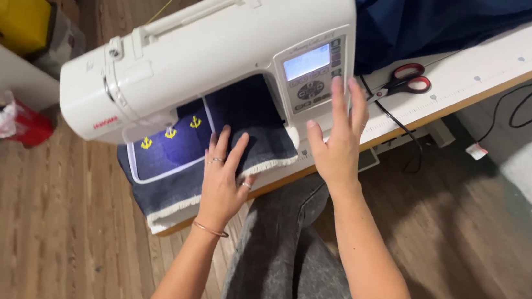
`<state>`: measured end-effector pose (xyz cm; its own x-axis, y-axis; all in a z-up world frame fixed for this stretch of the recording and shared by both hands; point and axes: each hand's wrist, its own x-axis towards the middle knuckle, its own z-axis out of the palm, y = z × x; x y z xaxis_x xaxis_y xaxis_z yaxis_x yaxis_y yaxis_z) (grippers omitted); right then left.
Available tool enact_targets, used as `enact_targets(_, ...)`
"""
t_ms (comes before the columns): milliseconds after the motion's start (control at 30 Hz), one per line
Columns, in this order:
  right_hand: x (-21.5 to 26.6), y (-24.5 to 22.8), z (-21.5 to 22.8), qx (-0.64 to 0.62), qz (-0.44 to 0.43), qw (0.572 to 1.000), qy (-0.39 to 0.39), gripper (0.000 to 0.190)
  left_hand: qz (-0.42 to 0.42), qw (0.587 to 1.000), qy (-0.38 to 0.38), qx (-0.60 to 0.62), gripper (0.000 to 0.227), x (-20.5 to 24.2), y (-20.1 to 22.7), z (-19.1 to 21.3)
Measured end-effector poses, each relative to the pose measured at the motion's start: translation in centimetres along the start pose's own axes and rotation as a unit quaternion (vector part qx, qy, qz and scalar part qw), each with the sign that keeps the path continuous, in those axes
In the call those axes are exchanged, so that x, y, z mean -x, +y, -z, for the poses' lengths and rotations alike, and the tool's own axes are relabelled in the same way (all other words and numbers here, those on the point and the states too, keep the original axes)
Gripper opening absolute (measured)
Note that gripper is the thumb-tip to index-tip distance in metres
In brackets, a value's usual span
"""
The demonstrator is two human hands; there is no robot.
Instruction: Operating the digital control panel of a sewing machine to select settings and patterns
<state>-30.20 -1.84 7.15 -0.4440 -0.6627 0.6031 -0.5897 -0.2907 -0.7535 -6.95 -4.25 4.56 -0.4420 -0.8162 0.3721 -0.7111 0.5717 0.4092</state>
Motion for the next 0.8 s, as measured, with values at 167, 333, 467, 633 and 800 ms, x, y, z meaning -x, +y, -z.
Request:
enact_targets(167,0.1,4.1,-2.0,-0.005,0.013,0.999,0.048,0.083,-0.005,0.999,-0.022,-0.025,0.084,-0.3,0.2,-0.1)
enact_targets(333,0.1,5.2,-3.0,0.001,0.004,1.0,-0.003,0.076,-0.029,0.998,-0.007,-0.048,0.079,-0.1,0.1,-0.4)
enact_targets(467,-0.1,4.8,-3.2,-0.015,0.006,1.0,0.015,0.072,-0.021,0.999,-0.017,-0.032,0.076,-0.3,0.4,-0.2)
enact_targets(633,0.0,4.9,-3.8,-0.009,0.024,0.999,0.031,0.07,-0.024,0.999,-0.023,-0.038,0.079,-0.2,0.1,-0.3)
enact_targets(800,0.1,4.9,-3.7,-0.019,-0.026,0.999,0.028,0.077,-0.006,0.999,-0.006,-0.042,0.096,0.1,0.0,-0.6)
